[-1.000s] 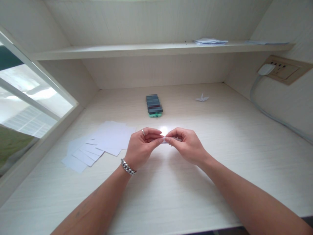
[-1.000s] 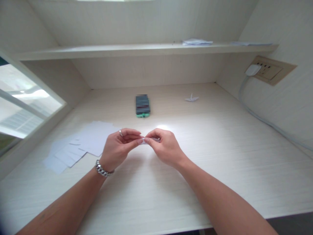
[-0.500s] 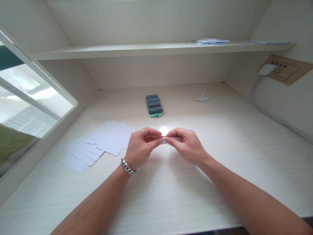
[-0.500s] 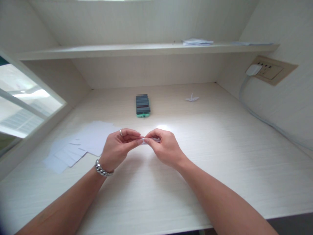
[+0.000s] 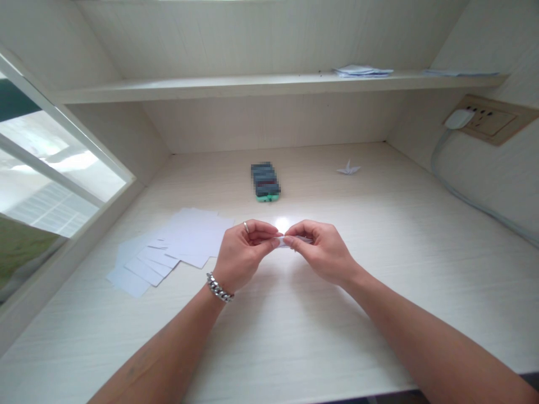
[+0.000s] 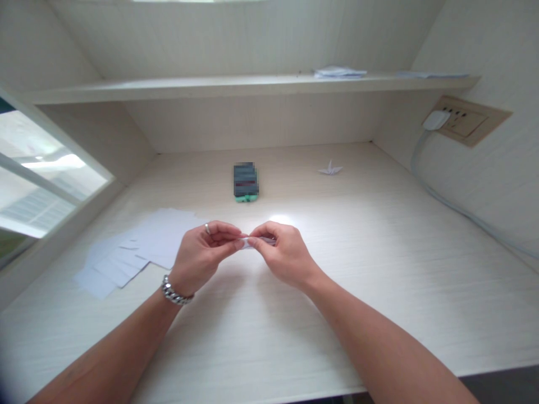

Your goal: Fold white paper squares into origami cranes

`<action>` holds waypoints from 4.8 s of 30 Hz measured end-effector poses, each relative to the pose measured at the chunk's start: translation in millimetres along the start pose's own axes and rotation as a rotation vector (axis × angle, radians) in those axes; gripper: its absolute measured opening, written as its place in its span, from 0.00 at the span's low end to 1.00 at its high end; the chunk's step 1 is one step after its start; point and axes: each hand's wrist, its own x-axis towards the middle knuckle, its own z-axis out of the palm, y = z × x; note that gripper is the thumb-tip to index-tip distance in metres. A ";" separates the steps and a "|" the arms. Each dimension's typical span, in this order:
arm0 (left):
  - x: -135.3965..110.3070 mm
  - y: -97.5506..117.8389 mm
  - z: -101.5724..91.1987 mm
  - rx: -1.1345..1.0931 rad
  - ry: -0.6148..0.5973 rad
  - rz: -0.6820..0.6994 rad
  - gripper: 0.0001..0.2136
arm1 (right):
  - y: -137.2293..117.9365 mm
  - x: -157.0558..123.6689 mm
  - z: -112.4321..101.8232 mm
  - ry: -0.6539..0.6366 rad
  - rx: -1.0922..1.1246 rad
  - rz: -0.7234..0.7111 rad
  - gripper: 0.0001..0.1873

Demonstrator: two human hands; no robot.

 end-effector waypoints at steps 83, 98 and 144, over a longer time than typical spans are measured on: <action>-5.6 -0.3 0.8 0.530 0.026 0.210 0.08 | 3.9 4.2 -11.3 -0.007 0.112 0.078 0.08; -6.6 0.2 2.1 0.654 0.029 0.264 0.07 | 2.8 6.4 -11.7 -0.103 0.246 0.121 0.08; -4.1 -1.2 2.8 0.459 -0.113 0.097 0.09 | -3.7 1.8 -3.8 -0.157 -0.012 0.036 0.11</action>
